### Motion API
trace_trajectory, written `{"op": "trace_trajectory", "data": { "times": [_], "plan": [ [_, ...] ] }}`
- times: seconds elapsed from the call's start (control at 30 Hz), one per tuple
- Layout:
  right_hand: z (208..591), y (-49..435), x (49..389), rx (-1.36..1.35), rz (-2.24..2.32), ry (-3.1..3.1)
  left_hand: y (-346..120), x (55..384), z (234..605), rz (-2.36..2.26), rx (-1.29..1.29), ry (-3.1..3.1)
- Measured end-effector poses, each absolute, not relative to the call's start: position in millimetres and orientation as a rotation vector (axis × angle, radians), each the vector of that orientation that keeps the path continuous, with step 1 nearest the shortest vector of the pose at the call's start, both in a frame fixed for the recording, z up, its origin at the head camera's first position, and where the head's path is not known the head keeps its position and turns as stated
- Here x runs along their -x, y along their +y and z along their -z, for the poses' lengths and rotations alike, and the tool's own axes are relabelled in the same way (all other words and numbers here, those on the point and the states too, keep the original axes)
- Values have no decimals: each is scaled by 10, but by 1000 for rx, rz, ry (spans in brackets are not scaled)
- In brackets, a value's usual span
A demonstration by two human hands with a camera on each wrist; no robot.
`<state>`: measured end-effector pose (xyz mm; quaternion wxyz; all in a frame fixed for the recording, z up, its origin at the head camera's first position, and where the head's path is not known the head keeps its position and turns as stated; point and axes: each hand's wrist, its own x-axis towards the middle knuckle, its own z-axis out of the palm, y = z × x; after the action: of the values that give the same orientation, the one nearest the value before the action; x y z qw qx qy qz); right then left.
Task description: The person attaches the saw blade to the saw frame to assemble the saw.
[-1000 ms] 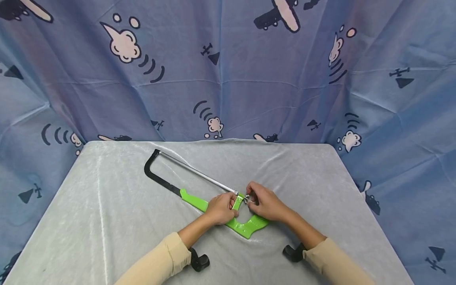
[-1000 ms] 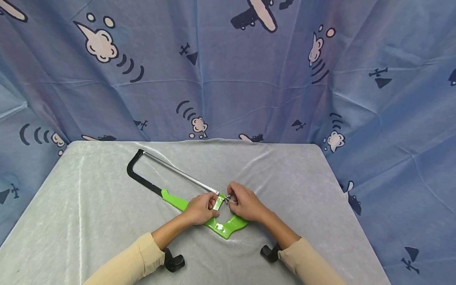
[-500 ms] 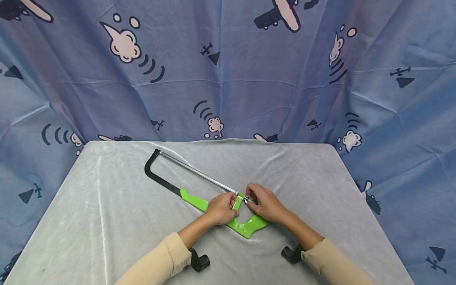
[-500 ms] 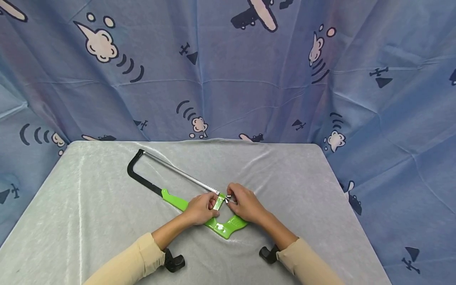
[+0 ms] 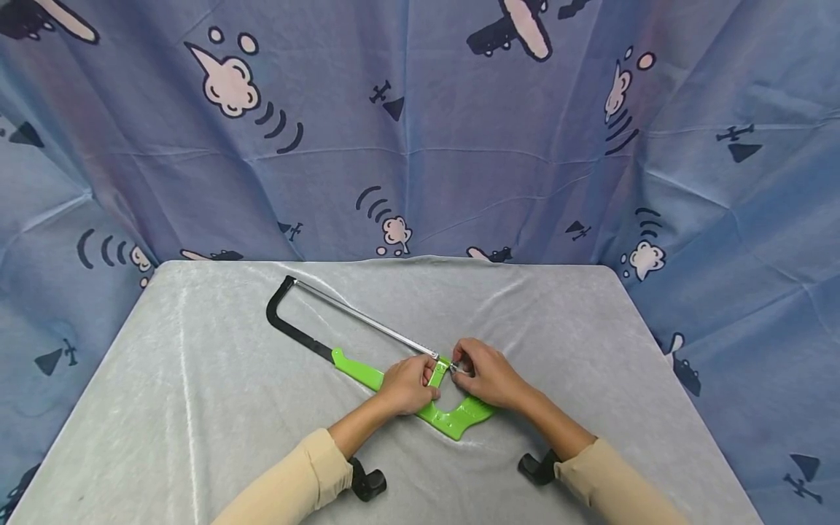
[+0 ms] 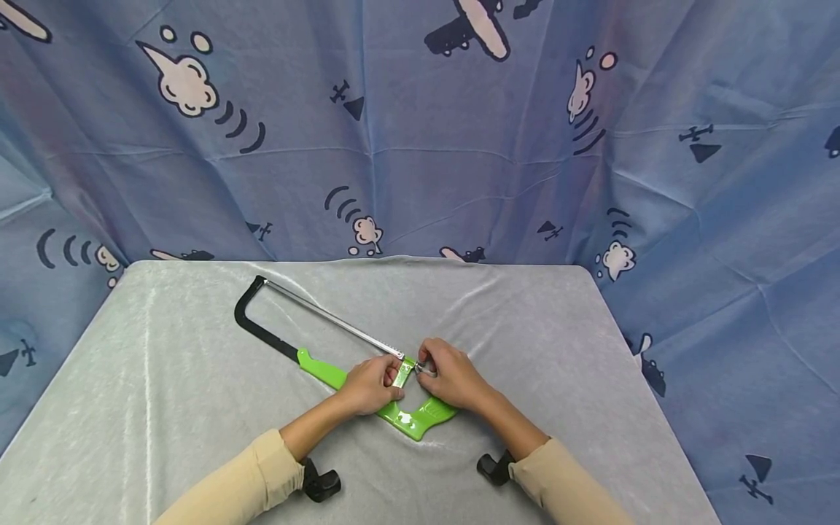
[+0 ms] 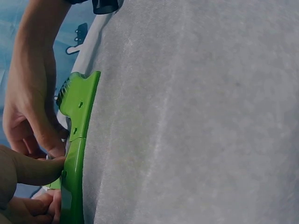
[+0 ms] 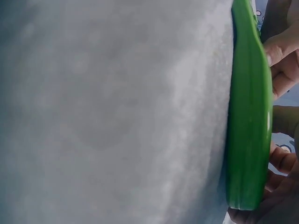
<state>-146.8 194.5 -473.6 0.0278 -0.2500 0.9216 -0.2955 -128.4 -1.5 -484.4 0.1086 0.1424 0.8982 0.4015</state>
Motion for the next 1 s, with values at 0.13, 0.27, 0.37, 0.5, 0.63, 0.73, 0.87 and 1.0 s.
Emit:
{"op": "trace_trajectory", "data": {
  "times": [0.13, 0.27, 0.37, 0.5, 0.63, 0.73, 0.87, 1.0],
  "plan": [
    [4743, 1956, 1478, 740, 964, 2805, -16, 1281, 4847, -1184, -417, 2641],
    [4749, 1989, 1500, 727, 1057, 2733, -12, 1286, 4845, -1177, -420, 2645],
    [4747, 2013, 1519, 715, 1100, 2680, -11, 1289, 4836, -1173, -417, 2643],
    [4739, 2031, 1540, 687, 1127, 2625, -9, 1290, 4834, -1174, -411, 2635],
    [4736, 2040, 1549, 682, 1154, 2592, -11, 1287, 4836, -1165, -414, 2639],
    [4740, 2040, 1550, 697, 1164, 2590, -14, 1286, 4838, -1159, -412, 2640],
    [4747, 2028, 1545, 704, 1158, 2606, -15, 1287, 4839, -1156, -409, 2635],
    [4749, 2025, 1539, 714, 1150, 2616, -15, 1281, 4824, -1157, -404, 2632]
  ]
}}
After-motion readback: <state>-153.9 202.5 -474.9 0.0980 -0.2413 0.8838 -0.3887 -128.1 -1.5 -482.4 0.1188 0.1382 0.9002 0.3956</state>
